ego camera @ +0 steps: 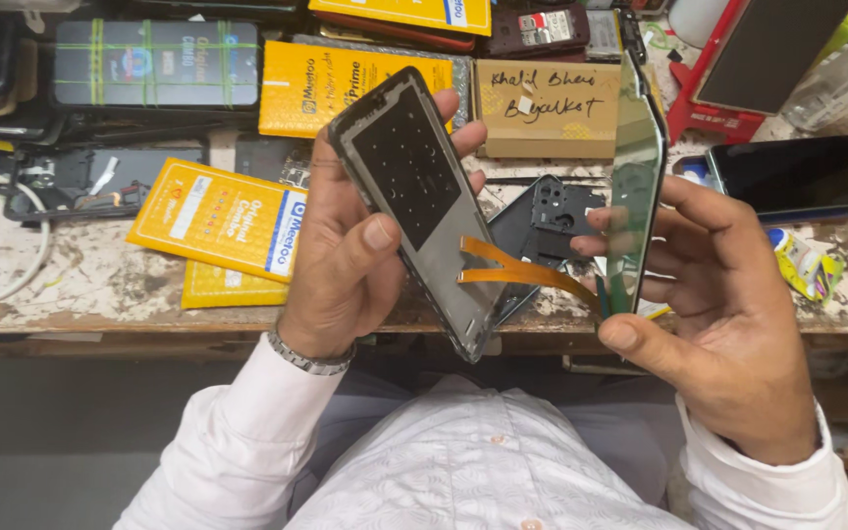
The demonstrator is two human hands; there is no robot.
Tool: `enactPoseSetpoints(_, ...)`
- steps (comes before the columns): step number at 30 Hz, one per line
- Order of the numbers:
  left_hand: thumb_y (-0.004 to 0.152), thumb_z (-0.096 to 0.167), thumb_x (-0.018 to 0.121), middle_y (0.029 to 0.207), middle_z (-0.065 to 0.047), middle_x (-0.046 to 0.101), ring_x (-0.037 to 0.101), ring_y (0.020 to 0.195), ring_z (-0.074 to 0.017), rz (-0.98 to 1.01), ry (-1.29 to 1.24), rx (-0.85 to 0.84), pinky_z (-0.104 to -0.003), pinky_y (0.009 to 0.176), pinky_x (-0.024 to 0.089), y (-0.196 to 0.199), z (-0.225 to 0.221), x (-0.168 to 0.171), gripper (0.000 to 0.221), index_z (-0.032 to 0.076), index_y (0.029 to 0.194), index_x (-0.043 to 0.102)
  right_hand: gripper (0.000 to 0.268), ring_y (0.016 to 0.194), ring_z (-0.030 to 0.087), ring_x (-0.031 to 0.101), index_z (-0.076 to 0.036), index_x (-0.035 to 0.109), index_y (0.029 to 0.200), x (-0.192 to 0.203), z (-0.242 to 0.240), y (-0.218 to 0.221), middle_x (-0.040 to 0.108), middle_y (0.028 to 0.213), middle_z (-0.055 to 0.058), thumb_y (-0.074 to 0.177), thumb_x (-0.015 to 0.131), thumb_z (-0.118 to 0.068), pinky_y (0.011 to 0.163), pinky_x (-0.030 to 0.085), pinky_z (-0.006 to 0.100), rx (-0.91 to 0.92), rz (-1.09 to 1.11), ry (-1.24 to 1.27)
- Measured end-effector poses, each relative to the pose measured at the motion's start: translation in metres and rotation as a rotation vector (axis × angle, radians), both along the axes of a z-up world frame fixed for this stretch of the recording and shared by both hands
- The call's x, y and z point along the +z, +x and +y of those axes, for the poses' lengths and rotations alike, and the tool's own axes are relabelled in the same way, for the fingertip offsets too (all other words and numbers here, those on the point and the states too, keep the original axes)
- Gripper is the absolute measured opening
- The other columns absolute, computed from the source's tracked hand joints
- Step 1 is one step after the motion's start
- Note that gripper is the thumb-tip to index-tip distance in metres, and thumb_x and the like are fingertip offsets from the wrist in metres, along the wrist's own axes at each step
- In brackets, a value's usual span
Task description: The person disassembles a smartphone by removing screws from the back cover, detaching the battery, and replacing the display assembly. They use a screwdriver to remove screws, then carefully separate the back cover and battery before installing a new display module.
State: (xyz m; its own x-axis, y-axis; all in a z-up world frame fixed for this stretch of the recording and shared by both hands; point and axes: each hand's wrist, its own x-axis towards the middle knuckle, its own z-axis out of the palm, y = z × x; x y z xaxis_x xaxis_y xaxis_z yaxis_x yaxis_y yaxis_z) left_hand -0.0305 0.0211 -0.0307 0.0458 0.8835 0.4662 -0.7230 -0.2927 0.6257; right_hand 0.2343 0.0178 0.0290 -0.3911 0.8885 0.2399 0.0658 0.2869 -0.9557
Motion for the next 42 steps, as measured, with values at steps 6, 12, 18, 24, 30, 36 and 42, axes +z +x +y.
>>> enactPoseSetpoints(6,0.100,0.026,0.082,0.160,-0.021,0.038,0.041,0.147,-0.0406,0.004,0.018,0.032,-0.052,0.124,0.045,-0.001,-0.003,0.002,0.073,0.016,0.150,0.031,0.086,0.132,0.033,0.066,-0.008,0.037,0.156,-0.002,-0.004,0.011,0.061,0.143,0.021,0.082,0.081,-0.008,0.108,0.057,0.046,-0.002,0.006,-0.003)
enactPoseSetpoints(12,0.098,0.022,0.082,0.160,-0.021,0.038,0.042,0.146,-0.0410,-0.007,0.028,0.052,-0.053,0.124,0.046,0.001,-0.003,0.005,0.075,0.018,0.153,0.030,0.088,0.132,0.033,0.065,-0.008,0.036,0.157,0.001,-0.004,0.010,0.061,0.142,0.021,0.081,0.081,-0.008,0.109,0.057,0.047,-0.002,-0.025,0.010)
enactPoseSetpoints(18,0.100,0.015,0.079,0.157,-0.020,0.038,0.042,0.147,-0.0392,0.060,0.068,0.087,-0.049,0.124,0.042,-0.002,-0.005,0.005,0.069,0.017,0.149,0.030,0.087,0.129,0.029,0.063,-0.009,0.035,0.152,0.009,-0.005,0.007,0.060,0.139,0.020,0.078,0.080,-0.011,0.105,0.056,0.045,-0.014,-0.059,0.023)
enactPoseSetpoints(24,0.099,0.012,0.079,0.157,-0.019,0.037,0.043,0.147,-0.0353,0.125,0.096,0.114,-0.046,0.125,0.041,-0.002,-0.007,0.006,0.069,0.019,0.148,0.030,0.088,0.128,0.029,0.064,-0.007,0.036,0.152,0.012,-0.004,0.003,0.061,0.138,0.020,0.077,0.081,-0.013,0.105,0.057,0.044,-0.031,-0.102,0.051)
enactPoseSetpoints(30,0.100,0.008,0.078,0.159,-0.017,0.036,0.041,0.150,-0.0319,0.202,0.112,0.093,-0.042,0.128,0.038,-0.003,-0.014,0.006,0.070,0.020,0.150,0.031,0.086,0.134,0.029,0.064,-0.004,0.038,0.153,0.011,-0.004,0.003,0.061,0.143,0.016,0.080,0.083,-0.014,0.110,0.058,0.043,-0.026,-0.069,0.047)
enactPoseSetpoints(36,0.104,0.005,0.078,0.160,-0.016,0.037,0.041,0.151,-0.0280,0.257,0.150,0.116,-0.039,0.130,0.038,-0.005,-0.015,0.004,0.069,0.020,0.152,0.031,0.087,0.140,0.031,0.058,0.002,0.041,0.154,-0.002,0.000,-0.002,0.057,0.144,0.014,0.081,0.088,-0.009,0.118,0.051,0.044,0.088,0.146,-0.100)
enactPoseSetpoints(42,0.109,-0.001,0.078,0.161,-0.012,0.036,0.039,0.152,-0.0228,0.309,0.206,0.131,-0.036,0.130,0.032,-0.001,-0.019,0.000,0.069,0.020,0.154,0.031,0.092,0.140,0.030,0.056,0.000,0.042,0.153,-0.028,0.002,-0.008,0.054,0.147,0.010,0.078,0.093,-0.012,0.122,0.050,0.048,0.115,0.270,-0.144)
